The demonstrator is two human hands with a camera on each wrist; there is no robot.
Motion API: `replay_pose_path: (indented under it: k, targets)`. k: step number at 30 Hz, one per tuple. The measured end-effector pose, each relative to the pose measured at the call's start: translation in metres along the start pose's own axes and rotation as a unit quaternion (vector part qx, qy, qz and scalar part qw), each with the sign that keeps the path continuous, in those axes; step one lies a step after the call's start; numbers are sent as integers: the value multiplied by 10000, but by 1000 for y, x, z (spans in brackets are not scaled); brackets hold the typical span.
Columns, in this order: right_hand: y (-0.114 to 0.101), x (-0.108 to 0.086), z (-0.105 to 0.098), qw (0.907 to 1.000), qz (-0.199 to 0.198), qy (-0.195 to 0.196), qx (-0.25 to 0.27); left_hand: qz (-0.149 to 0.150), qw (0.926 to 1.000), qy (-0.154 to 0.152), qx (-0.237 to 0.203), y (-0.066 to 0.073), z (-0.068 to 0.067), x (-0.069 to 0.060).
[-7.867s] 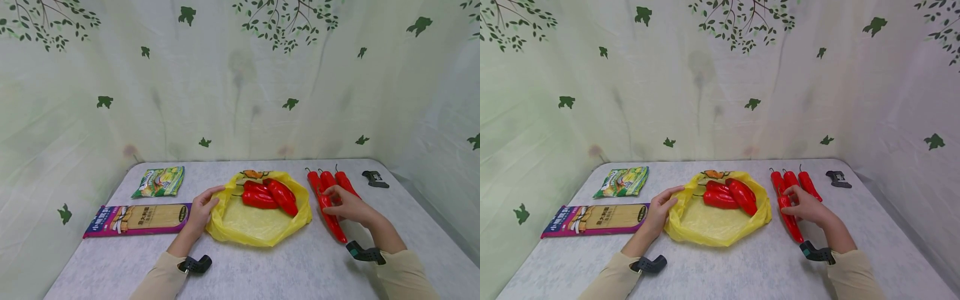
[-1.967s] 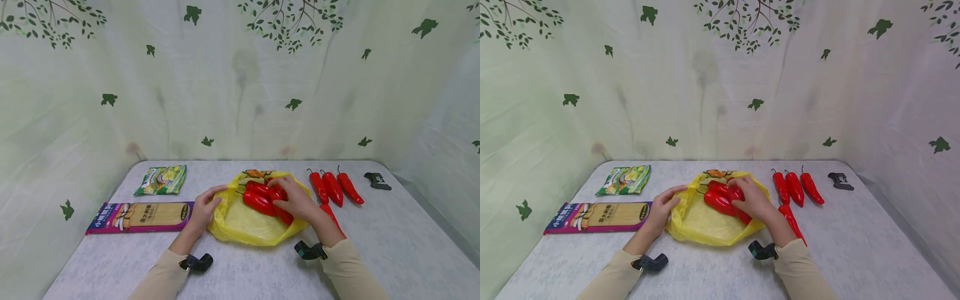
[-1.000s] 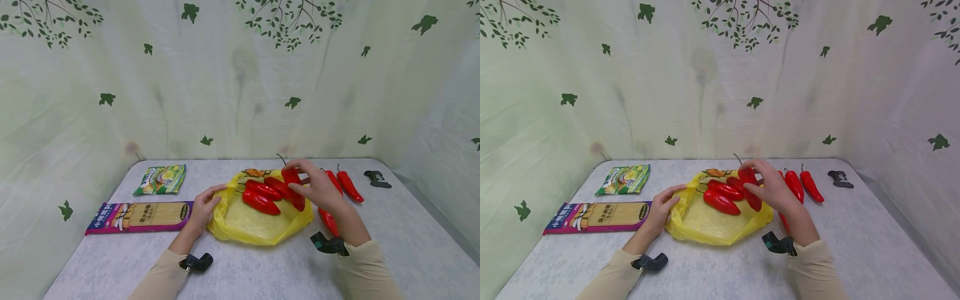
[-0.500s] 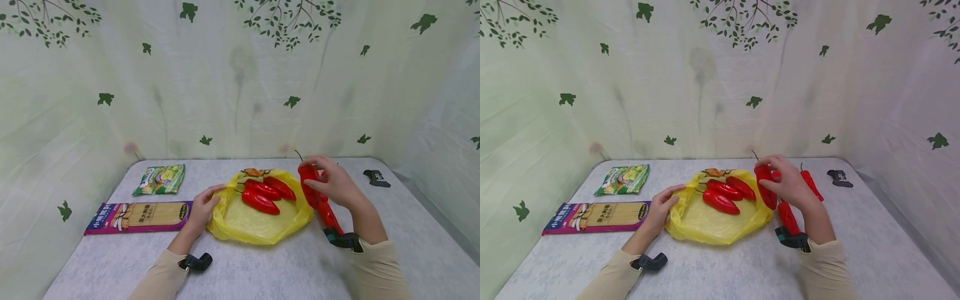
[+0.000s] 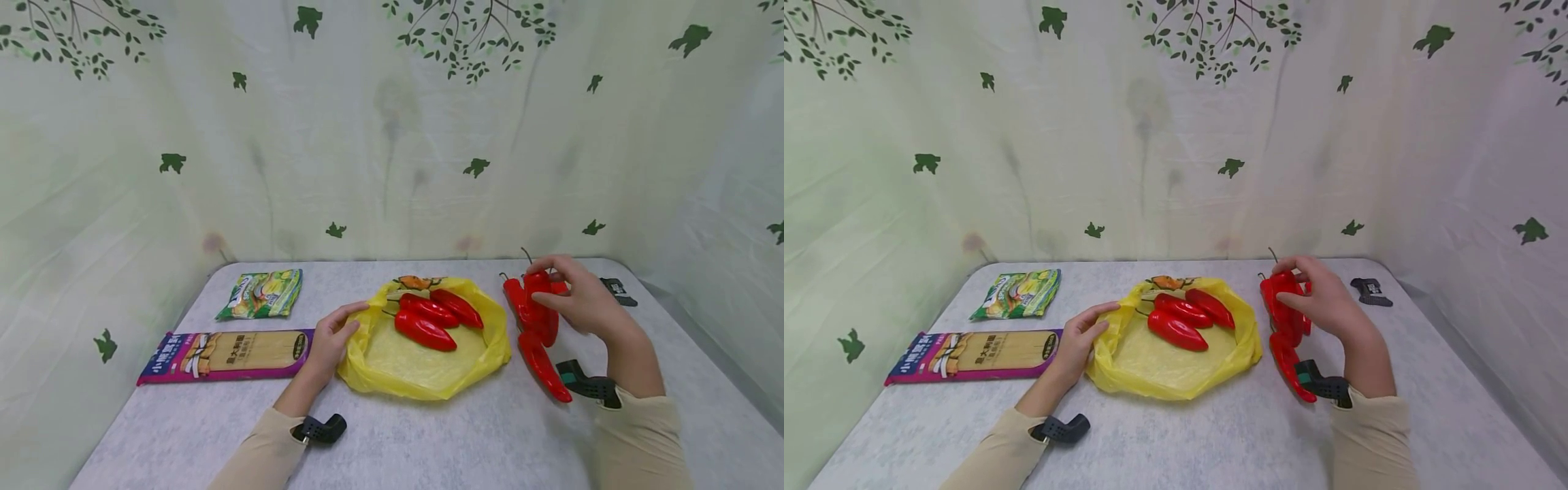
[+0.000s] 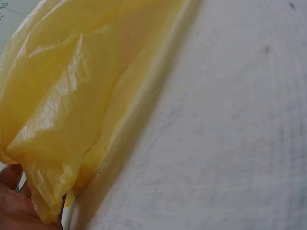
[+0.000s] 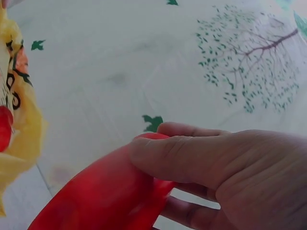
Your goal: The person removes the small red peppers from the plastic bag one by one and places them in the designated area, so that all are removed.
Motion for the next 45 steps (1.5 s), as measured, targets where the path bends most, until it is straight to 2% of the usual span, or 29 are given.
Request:
replay_pose_path:
  k: [8,22,29,45]
  targets:
    - [20,2,-5,9994,295,-169,23,111,9999,-35,-14,0,0,0]
    - [60,13,2,9933,972,-620,-55,33,10000,-29,-31,-2,0,0]
    - [74,16,7,9916,961,-863,-45,8,10000,-24,-10,-3,0,-1]
    - [88,17,13,9813,1284,-1413,-237,16,10000,9,-16,2,2,-1]
Point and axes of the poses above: each hand's wrist, its own x-axis towards the middle knuckle, its own z-axis out of the palm, y = z × x, the point moved 3 cm from there along x, towards the middle knuckle, and after that the axes turned 10 degrees about z, right-handed, at the moved point
